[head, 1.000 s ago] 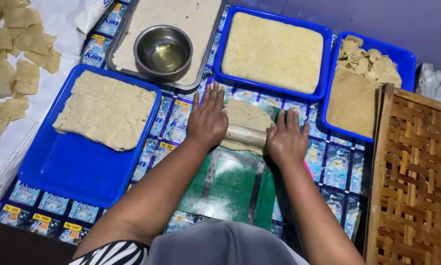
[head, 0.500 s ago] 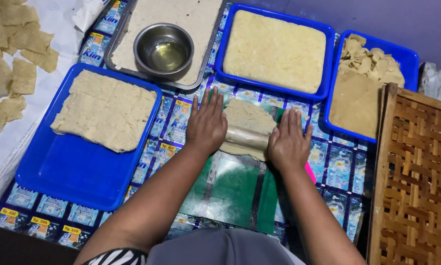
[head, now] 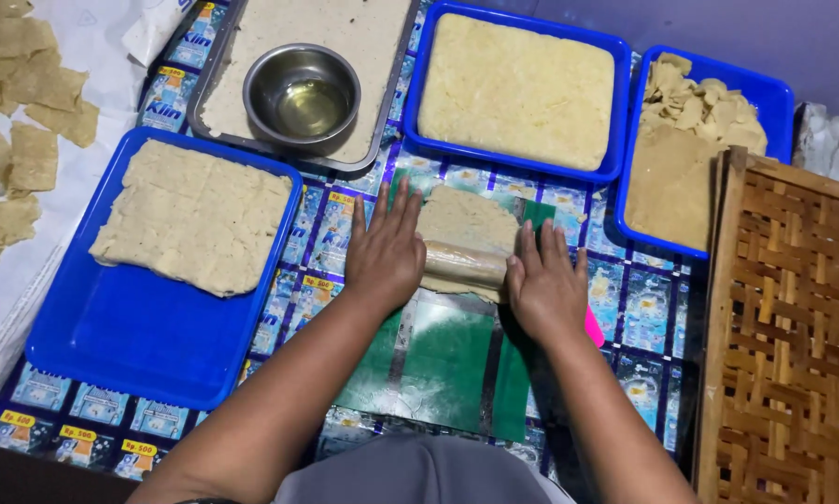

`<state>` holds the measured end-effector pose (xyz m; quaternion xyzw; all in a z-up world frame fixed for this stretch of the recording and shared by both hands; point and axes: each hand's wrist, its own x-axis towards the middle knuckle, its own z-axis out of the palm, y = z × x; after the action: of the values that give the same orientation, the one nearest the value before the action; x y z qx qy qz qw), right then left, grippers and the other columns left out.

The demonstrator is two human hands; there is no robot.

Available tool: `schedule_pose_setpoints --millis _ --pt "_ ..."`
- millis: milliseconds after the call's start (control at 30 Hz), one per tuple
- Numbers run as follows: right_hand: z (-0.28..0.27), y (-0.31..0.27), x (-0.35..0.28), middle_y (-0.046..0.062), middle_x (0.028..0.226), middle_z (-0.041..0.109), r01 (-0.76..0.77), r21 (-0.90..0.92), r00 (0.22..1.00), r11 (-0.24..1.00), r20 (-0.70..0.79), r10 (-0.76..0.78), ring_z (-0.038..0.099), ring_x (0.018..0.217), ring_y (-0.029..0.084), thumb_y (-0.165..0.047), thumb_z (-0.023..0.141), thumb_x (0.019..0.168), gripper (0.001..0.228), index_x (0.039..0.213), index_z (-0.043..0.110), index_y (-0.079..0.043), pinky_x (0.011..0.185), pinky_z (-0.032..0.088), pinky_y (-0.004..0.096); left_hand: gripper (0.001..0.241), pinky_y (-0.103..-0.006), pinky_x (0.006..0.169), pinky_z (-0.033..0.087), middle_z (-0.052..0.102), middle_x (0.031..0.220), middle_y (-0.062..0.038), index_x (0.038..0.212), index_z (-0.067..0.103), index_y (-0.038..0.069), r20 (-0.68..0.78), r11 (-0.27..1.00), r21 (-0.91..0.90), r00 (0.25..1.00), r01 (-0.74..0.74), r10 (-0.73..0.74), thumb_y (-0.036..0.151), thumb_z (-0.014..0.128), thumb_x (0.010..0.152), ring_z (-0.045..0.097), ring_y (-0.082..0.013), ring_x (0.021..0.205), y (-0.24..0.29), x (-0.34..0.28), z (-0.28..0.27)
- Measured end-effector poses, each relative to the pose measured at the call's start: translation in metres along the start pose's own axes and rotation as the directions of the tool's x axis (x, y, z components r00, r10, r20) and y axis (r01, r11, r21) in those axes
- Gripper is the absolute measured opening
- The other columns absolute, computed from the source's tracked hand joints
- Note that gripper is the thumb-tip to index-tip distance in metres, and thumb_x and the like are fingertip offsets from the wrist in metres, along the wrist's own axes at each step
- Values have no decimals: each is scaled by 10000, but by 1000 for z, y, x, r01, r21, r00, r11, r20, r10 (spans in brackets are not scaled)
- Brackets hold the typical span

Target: Preparing thin sheets of dough by smoothing with a spatula, rolling with a wooden pin, and cutting into pieces.

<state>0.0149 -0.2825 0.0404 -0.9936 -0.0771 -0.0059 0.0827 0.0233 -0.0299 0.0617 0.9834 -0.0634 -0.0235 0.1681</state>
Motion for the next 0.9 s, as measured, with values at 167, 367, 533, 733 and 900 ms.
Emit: schedule_pose_setpoints --millis 167,367,533,733,900 --pt "6 19 42 152 1463 588 -178 142 984 974 0 180 487 1425 311 -613 344 1102 628 1570 468 -213 1180 90 694 721 -588 1272 -52 181 1720 -171 1598 313 81 -78 1000 10 997 15 -14 273 425 912 109 -329 1601 1 40 -14" --pt "25 13 22 181 1638 395 -152 5 977 988 -149 151 310 1542 320 -535 276 1125 580 1528 534 -207 1181 132 685 722 -608 1268 -32 96 1739 -157 1645 243 119 -34 999 39 999 26 -24 278 376 953 38 -341 1608 6 22 -3" --pt "36 4 -19 264 1530 516 31 -115 883 993 -463 -81 464 1450 367 -380 467 1074 527 1480 580 -64 1131 296 609 644 -562 1265 15 184 1723 -178 1618 316 60 -120 998 44 992 -35 40 270 362 1011 118 -354 1599 -2 -16 11" --pt "39 3 -35 256 1542 504 30 -71 905 997 -421 -57 442 1460 380 -385 460 1072 562 1505 531 -32 1180 222 614 613 -562 1265 62 235 1701 -197 1606 329 44 -131 999 42 991 -24 29 299 328 1048 164 -376 1584 -6 -32 19" --pt "28 14 20 214 1643 360 -43 27 963 999 -263 49 300 1539 337 -442 347 1095 629 1586 407 -54 1192 112 661 620 -552 1275 5 228 1711 -165 1607 335 59 -100 998 53 995 23 -18 313 313 1043 155 -348 1592 -5 22 13"
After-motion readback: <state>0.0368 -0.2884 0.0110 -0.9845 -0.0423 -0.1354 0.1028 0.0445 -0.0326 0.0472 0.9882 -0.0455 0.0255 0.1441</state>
